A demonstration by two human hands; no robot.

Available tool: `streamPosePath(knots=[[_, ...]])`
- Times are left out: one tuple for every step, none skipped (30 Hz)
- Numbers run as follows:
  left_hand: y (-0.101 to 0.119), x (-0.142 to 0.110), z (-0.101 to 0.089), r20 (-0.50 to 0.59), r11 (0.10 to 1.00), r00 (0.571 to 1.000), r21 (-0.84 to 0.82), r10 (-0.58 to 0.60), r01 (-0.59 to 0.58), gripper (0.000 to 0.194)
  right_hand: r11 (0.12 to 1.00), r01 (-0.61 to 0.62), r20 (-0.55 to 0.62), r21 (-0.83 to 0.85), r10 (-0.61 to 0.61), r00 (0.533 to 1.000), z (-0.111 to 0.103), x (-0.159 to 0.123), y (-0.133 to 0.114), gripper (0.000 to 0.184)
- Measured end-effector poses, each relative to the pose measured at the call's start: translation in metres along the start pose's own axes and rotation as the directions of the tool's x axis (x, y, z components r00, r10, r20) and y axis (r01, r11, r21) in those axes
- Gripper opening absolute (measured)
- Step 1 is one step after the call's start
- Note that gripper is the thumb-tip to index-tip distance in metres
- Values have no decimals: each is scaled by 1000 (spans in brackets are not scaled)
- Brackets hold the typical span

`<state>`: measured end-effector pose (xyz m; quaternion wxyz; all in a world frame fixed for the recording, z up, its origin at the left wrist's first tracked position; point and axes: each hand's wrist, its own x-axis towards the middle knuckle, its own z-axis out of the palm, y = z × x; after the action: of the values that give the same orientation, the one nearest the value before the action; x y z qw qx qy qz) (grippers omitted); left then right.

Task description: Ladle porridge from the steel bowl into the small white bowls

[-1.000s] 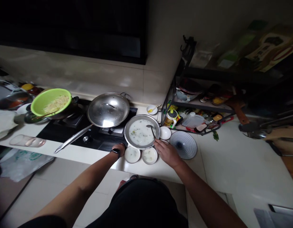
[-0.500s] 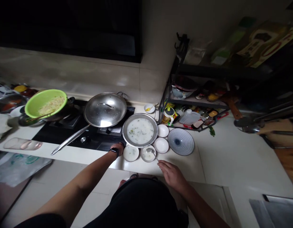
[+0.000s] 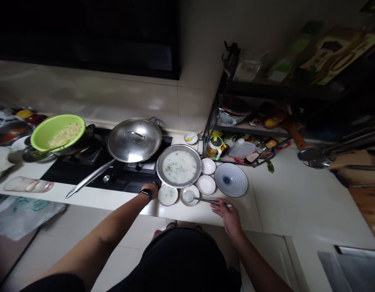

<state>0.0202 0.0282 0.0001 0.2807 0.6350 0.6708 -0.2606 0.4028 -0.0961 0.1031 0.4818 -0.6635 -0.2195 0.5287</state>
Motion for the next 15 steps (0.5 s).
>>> streamPosePath(knots=[[0, -1, 0, -3, 1000, 1000, -3, 4, -4, 51, 1000, 4, 4, 8, -4, 1000, -1, 0, -3, 66], [0, -2, -1, -3, 1000, 1000, -5, 6, -6, 51, 1000, 8, 11, 17, -8, 1000, -2, -1, -6, 65], [0, -3, -2, -3, 1000, 1000, -3, 6, -6, 51, 1000, 13, 17, 27, -14, 1000, -2, -1, -10, 64], [0, -4, -3, -2, 1000, 1000, 1, 5, -5, 51, 999, 19, 21, 37, -20, 1000, -2, -1, -14, 63], [1, -5, -3, 0, 1000, 1000, 6, 4, -4, 51, 998, 26, 23, 49, -27, 999, -1, 0, -18, 63], [1, -5, -4, 3, 1000, 1000, 10, 4, -4, 51, 998, 34, 24, 62, -35, 999, 0, 2, -23, 62], [1, -5, -4, 4, 1000, 1000, 11, 6, -6, 51, 996, 42, 22, 73, -44, 999, 1, 4, -29, 62], [2, -5, -4, 4, 1000, 1000, 8, 8, -8, 51, 995, 52, 17, 82, -53, 998, 3, 6, -34, 62], [2, -5, -4, 3, 1000, 1000, 1, 8, -8, 50, 994, 62, 13, 90, -64, 998, 5, 9, -40, 62], [2, -4, -3, 3, 1000, 1000, -8, 7, -7, 49, 993, 73, 11, 97, -75, 997, 8, 12, -46, 61], [2, -3, -2, 0, 1000, 1000, -18, 4, -4, 49, 991, 84, 11, 101, -85, 996, 12, 16, -51, 60], [2, -1, -1, -2, 1000, 1000, -28, 1, -1, 48, 990, 94, 14, 102, -96, 995, 16, 20, -57, 59], [2, 0, 0, -6, 999, 1000, -39, -2, 2, 47, 990, 104, 19, 98, -106, 994, 21, 24, -61, 58], [1, 1, 1, -11, 999, 1000, -48, -4, 4, 47, 989, 114, 26, 90, -117, 993, 27, 29, -65, 57], [1, 2, 2, -13, 998, 1000, -55, -5, 5, 46, 989, 125, 33, 78, -128, 991, 34, 35, -67, 56]])
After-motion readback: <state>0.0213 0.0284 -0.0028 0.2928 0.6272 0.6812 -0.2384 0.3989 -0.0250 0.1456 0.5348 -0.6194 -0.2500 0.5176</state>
